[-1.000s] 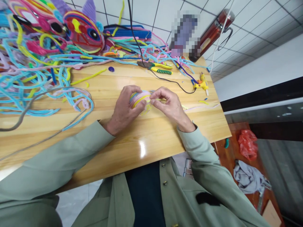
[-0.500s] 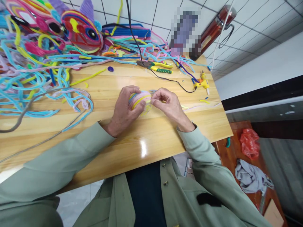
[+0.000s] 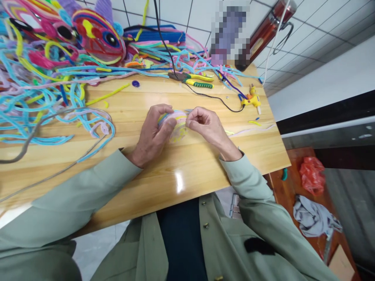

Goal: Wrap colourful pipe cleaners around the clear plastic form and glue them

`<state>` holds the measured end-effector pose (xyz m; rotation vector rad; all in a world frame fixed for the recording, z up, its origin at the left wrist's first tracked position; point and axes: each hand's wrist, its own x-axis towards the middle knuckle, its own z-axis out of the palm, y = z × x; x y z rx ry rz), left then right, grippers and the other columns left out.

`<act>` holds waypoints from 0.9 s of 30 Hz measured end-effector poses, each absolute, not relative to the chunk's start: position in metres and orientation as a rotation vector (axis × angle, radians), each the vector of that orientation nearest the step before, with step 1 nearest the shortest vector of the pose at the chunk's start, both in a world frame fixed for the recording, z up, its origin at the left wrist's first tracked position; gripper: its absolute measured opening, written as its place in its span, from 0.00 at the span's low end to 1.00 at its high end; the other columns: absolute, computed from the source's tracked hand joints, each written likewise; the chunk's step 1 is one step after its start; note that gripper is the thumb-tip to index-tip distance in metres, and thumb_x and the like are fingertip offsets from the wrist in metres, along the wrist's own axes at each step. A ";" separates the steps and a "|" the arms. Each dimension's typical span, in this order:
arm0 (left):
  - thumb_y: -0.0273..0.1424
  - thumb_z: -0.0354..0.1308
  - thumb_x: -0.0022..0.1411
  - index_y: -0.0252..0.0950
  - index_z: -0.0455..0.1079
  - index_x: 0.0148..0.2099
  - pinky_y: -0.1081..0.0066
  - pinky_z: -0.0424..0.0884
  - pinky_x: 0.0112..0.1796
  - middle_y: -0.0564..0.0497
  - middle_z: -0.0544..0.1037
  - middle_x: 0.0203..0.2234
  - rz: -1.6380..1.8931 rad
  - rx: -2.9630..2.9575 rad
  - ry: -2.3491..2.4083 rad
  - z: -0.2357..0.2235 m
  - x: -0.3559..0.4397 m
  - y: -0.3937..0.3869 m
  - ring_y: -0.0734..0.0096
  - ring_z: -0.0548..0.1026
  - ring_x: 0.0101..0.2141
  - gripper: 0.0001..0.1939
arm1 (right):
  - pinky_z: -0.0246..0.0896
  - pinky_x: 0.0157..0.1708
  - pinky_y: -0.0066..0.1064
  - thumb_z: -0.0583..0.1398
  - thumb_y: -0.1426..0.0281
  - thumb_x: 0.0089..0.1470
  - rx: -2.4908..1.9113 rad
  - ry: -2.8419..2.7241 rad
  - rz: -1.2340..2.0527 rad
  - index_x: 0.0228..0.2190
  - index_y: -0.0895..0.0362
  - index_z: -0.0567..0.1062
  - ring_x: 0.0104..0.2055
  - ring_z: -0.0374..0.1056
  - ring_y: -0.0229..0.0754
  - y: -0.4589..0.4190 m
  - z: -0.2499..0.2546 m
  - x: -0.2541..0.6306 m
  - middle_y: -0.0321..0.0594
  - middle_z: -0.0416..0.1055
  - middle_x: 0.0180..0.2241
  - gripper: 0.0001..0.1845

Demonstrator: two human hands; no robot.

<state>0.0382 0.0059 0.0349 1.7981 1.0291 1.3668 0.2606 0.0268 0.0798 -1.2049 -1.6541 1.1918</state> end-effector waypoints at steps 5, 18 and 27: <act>0.58 0.65 0.74 0.44 0.69 0.57 0.46 0.76 0.63 0.47 0.78 0.55 1.328 1.797 1.135 0.041 0.040 0.008 0.54 0.78 0.58 0.25 | 0.61 0.35 0.33 0.68 0.60 0.54 -1.201 -1.665 1.185 0.30 0.53 0.77 0.32 0.66 0.38 0.027 0.081 0.259 0.31 0.75 0.29 0.10; 0.57 0.58 0.77 0.45 0.69 0.53 0.48 0.76 0.60 0.46 0.78 0.51 1.274 1.724 1.099 0.046 0.037 0.013 0.53 0.78 0.54 0.22 | 0.61 0.36 0.34 0.68 0.61 0.52 -1.198 -1.664 1.179 0.29 0.52 0.77 0.32 0.66 0.39 0.026 0.083 0.258 0.32 0.76 0.29 0.08; 0.63 0.68 0.67 0.44 0.69 0.52 0.49 0.77 0.63 0.44 0.78 0.58 1.176 1.736 1.072 0.048 0.033 0.023 0.52 0.78 0.59 0.31 | 0.59 0.34 0.33 0.70 0.59 0.54 -1.191 -1.652 1.189 0.30 0.52 0.77 0.31 0.65 0.38 0.027 0.080 0.259 0.31 0.75 0.29 0.11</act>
